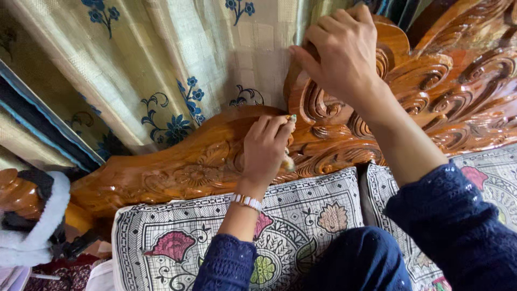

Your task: The person wipes a carved wooden headboard with a small green cloth, moving across the decorative patterns and cleaning the top edge.

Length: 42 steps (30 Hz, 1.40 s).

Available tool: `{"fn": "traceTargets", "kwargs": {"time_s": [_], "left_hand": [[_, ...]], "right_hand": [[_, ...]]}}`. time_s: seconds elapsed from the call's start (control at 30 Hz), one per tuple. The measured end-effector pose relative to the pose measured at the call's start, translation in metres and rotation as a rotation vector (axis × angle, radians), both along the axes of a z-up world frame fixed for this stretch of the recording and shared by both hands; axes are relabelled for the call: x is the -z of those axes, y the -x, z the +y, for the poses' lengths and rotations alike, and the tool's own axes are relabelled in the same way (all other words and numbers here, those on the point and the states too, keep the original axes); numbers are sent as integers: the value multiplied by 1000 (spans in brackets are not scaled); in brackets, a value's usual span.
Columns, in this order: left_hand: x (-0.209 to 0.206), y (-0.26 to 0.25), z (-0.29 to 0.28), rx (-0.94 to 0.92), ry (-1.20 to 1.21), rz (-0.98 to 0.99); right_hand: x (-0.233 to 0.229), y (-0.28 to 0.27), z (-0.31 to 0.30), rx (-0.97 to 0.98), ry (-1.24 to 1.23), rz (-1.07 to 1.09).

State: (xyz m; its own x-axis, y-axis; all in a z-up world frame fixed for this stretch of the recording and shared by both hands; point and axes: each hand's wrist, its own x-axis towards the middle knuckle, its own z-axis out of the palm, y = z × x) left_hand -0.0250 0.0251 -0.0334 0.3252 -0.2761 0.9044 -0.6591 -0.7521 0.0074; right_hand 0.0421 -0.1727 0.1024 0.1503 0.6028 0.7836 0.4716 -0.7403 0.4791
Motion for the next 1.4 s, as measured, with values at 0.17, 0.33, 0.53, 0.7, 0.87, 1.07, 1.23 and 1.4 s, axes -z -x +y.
{"fn": "traceTargets", "kwargs": {"time_s": [0.17, 0.33, 0.53, 0.7, 0.87, 1.07, 1.23, 1.4], "left_hand": [[20, -15, 19, -76, 32, -128], [21, 9, 66, -192, 187, -98], [28, 26, 107, -304, 399, -29], [51, 36, 135, -307, 531, 19], [52, 46, 160, -382, 535, 128], [17, 39, 120, -175, 538, 43], [-16, -17, 66, -108, 382, 153], [-17, -27, 70, -170, 355, 224]], "right_hand": [[2, -4, 2, 12, -17, -23], [4, -5, 3, 18, -22, -92], [6, -7, 4, 56, -34, -98], [8, -6, 5, 49, -54, -61], [11, -8, 2, 29, -60, -54], [17, -10, -6, 6, -69, -27], [17, -19, -8, 74, -34, -20], [21, -23, -22, 78, -16, -31]]}}
